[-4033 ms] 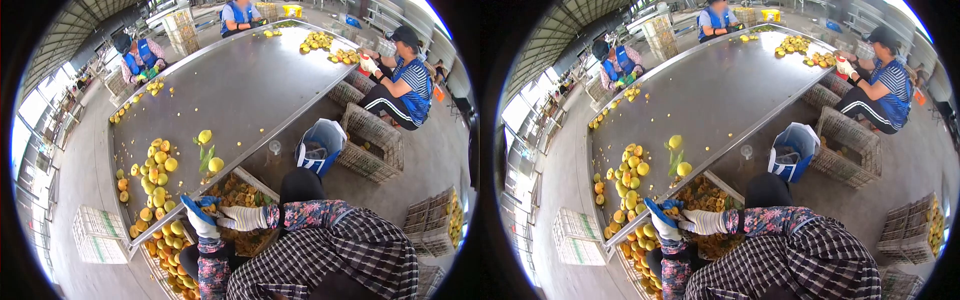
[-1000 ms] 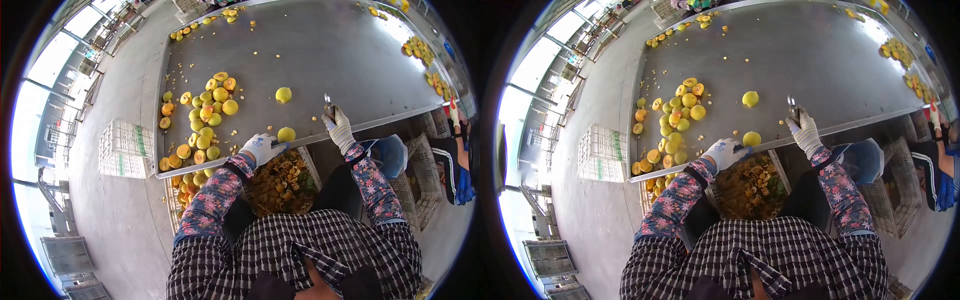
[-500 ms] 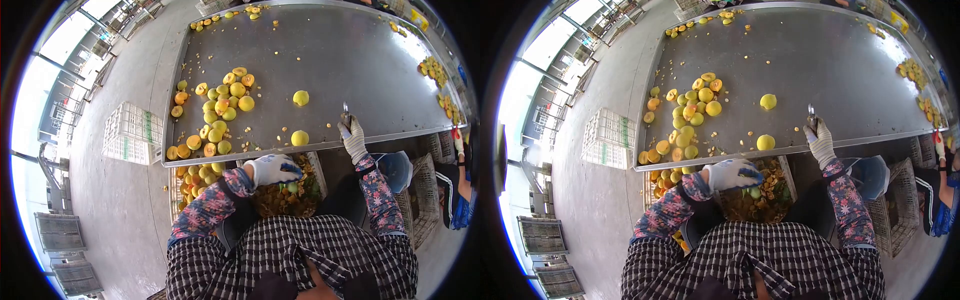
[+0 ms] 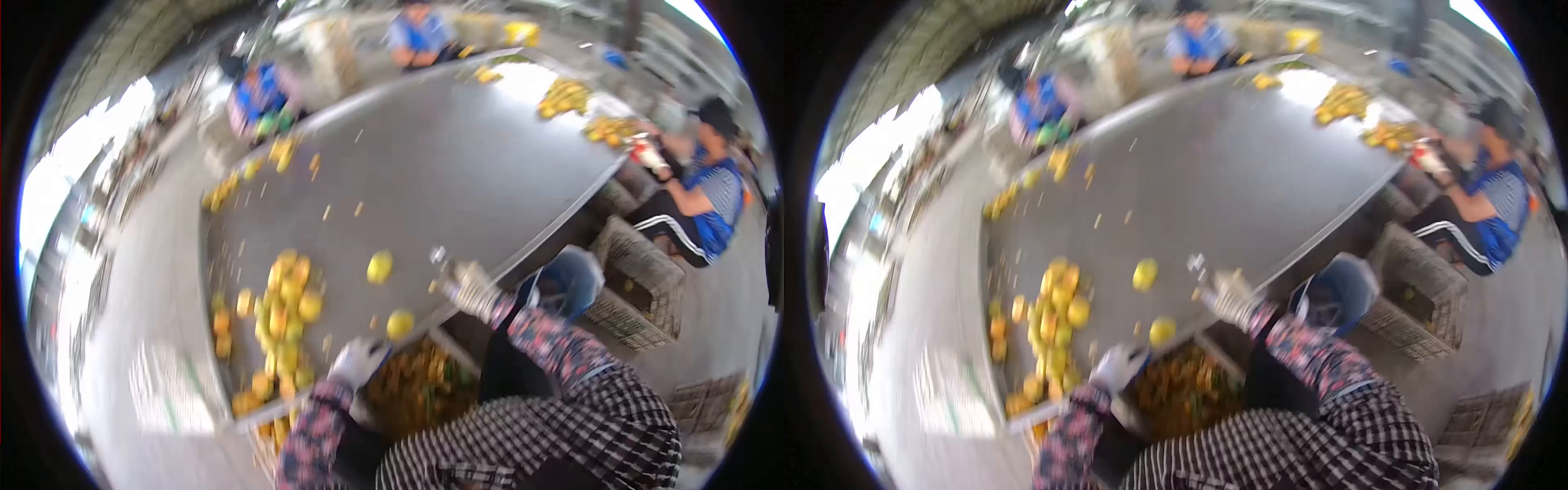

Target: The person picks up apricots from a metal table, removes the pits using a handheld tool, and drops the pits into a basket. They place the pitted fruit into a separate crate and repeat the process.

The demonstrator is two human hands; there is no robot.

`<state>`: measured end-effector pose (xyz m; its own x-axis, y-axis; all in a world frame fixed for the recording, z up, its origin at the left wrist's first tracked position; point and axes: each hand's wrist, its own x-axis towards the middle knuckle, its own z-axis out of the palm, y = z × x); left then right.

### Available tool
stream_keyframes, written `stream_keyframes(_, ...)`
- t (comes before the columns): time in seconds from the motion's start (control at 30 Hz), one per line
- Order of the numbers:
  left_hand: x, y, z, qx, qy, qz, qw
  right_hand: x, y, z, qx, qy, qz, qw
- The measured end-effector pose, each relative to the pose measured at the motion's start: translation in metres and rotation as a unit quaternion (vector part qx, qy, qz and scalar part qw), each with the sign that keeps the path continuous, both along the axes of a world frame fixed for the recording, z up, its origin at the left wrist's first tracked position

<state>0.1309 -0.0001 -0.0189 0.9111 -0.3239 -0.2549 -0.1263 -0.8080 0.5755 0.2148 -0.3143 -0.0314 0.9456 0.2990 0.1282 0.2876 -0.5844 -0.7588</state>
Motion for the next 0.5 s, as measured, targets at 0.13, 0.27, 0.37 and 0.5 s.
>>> stream_keyframes(0.13,-0.012,0.007,-0.012,-0.11,-0.064,0.033,0.991,0.006,0.01,-0.029,0.022,-0.086,-0.037,0.995)
stream_keyframes(0.27,-0.035,0.016,0.057,-0.196,0.168,0.059,0.964,0.003,0.018,-0.023,0.191,0.104,-0.062,0.974)
stream_keyframes(0.37,-0.036,0.057,0.041,-0.25,0.112,0.014,0.962,0.002,0.014,-0.036,0.164,0.121,-0.065,0.977)
stream_keyframes(0.5,-0.002,0.168,0.035,-0.161,0.048,0.24,0.956,0.0,0.019,-0.029,0.169,0.129,-0.068,0.975)
